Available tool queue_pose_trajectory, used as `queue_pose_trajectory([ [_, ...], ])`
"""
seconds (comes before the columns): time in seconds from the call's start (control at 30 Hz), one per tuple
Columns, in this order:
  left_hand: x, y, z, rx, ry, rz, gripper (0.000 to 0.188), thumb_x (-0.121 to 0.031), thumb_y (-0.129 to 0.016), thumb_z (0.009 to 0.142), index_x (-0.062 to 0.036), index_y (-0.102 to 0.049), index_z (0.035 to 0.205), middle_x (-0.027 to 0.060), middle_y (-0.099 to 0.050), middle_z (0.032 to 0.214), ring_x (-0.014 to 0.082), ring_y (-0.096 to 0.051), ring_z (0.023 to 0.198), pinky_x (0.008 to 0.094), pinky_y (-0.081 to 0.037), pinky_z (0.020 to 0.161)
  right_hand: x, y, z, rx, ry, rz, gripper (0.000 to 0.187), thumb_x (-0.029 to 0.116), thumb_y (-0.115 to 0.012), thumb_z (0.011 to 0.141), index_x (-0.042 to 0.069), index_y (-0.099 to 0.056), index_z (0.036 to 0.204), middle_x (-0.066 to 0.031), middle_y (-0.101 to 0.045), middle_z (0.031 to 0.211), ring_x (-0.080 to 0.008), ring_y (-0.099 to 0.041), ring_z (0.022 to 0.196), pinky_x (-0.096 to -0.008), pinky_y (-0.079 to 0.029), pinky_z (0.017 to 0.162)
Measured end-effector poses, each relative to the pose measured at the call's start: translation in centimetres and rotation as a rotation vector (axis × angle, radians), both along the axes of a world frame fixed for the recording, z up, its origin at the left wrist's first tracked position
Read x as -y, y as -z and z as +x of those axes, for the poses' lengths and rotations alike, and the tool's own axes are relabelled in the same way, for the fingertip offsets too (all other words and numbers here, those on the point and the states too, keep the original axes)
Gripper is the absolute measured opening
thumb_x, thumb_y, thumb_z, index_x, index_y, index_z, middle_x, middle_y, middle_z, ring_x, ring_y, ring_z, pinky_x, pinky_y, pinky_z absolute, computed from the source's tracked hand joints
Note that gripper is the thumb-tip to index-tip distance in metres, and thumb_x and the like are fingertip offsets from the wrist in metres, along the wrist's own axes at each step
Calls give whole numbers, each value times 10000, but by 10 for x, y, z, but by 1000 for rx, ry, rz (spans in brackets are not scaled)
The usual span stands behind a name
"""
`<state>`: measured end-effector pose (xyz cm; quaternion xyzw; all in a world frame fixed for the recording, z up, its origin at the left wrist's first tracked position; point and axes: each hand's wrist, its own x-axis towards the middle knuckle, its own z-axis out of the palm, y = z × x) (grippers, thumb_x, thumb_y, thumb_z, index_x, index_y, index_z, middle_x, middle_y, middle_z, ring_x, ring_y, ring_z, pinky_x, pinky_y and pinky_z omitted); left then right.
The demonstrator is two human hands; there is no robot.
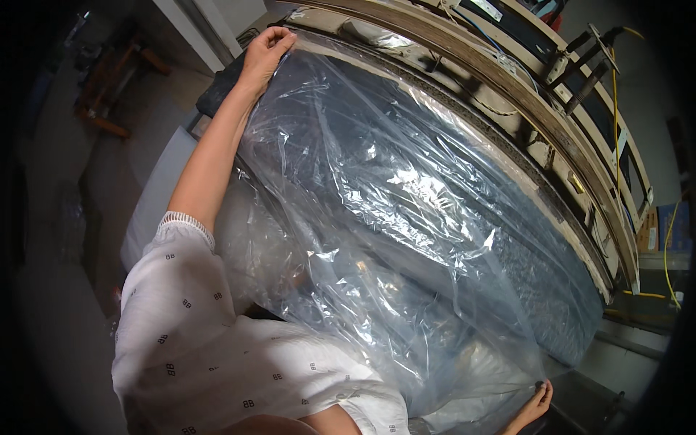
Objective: Wrapping a large grey component in clear plastic packaging for protection.
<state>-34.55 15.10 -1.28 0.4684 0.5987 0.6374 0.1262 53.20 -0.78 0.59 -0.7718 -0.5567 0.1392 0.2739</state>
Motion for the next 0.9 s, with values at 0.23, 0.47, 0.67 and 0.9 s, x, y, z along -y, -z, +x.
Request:
queue_pose_trajectory([
  [0.23, -13, -1, 21, 123, 66, -193, 422, -273, -614, 852, 3, -551, 1165, 85, -595, 1122, 163, -553, 1030, 284, -424, 898, -15, -46, -91, -293, 292, 119, 441, 285, -513, 896, 3, -507, 1234, -82, -541, 1186, -167, -506, 1066, -292, -379, 939],
  [0.47, -34, 41, -103, 122, 70, -232, 352, -243, -570, 902, -26, -526, 1175, 36, -543, 1117, 111, -515, 978, 235, -424, 860, -119, -45, -71, 504, 117, 213, 262, 317, -491, 891, 66, -565, 892, -169, -607, 818, -369, -562, 750, -392, -445, 661],
  [0.67, -21, 34, -109, 101, 39, -280, 379, -250, -585, 893, -26, -518, 1191, 42, -546, 1110, 115, -521, 959, 238, -429, 822, -208, -19, -58, 527, -7, 292, 226, 302, -560, 829, 104, -638, 907, -118, -637, 885, -319, -593, 848, -412, -460, 707],
  [0.9, 92, -35, -125, 143, -134, -169, 440, -281, -581, 891, -33, -475, 1238, 57, -535, 1136, 156, -514, 990, 272, -419, 852, -209, -9, -74, 206, -242, 309, 183, 220, -642, 778, 54, -643, 855, -108, -638, 852, -268, -603, 783, -343, -455, 700],
])
